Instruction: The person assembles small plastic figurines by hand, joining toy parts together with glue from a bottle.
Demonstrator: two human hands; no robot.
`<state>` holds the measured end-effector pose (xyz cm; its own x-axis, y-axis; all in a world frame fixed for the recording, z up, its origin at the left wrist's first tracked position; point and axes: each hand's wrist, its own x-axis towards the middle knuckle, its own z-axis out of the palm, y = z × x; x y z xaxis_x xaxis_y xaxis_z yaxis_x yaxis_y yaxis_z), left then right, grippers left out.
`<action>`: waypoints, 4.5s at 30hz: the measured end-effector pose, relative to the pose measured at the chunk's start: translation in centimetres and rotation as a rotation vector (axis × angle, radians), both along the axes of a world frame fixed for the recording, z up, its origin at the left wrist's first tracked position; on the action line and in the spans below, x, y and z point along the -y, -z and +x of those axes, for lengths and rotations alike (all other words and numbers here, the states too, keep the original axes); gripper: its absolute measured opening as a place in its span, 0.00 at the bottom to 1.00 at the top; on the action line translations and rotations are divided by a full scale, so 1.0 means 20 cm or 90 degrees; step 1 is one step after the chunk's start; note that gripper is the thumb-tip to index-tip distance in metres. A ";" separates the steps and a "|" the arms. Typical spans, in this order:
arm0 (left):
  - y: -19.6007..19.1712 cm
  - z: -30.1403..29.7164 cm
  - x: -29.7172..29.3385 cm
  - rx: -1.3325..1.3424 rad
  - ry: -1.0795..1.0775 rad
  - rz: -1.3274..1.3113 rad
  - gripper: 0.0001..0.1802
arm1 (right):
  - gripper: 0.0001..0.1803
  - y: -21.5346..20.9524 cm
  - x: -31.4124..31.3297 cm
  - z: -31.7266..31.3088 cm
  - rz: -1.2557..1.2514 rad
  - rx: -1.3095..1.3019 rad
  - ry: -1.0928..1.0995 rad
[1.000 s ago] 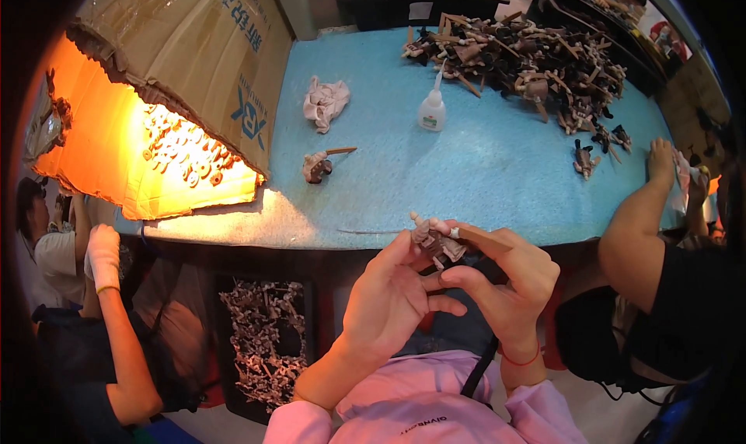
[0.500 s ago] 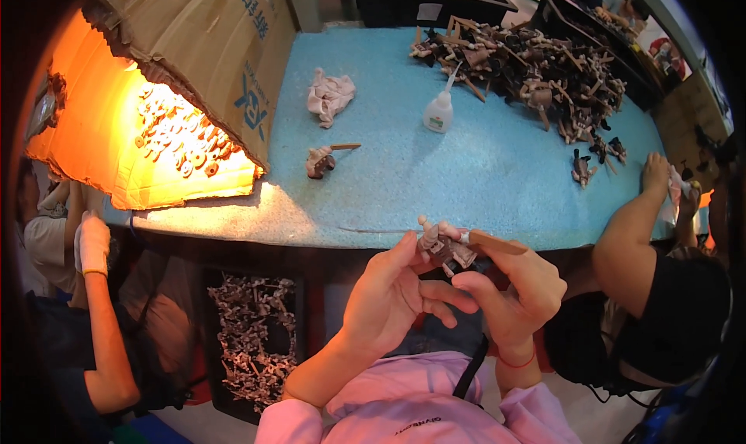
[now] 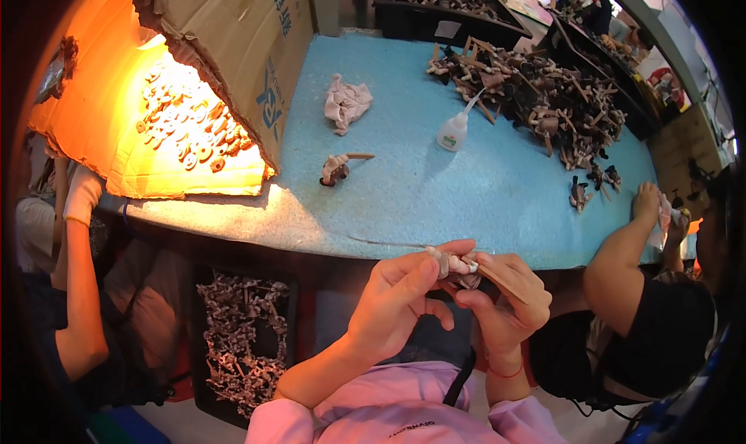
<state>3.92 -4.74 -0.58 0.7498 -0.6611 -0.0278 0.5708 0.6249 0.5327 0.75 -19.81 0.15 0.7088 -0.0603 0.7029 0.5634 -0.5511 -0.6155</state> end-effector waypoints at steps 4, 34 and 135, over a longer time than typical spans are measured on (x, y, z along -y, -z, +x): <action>-0.01 0.02 0.00 0.041 -0.045 0.002 0.21 | 0.23 -0.01 -0.01 0.03 0.025 -0.032 -0.010; 0.18 -0.13 -0.19 0.068 -0.039 0.204 0.17 | 0.15 -0.61 0.45 1.88 0.240 -0.223 -0.019; 0.20 -0.27 -0.76 0.140 -0.719 0.328 0.12 | 0.05 -0.21 -0.89 0.55 -0.039 -0.312 -0.401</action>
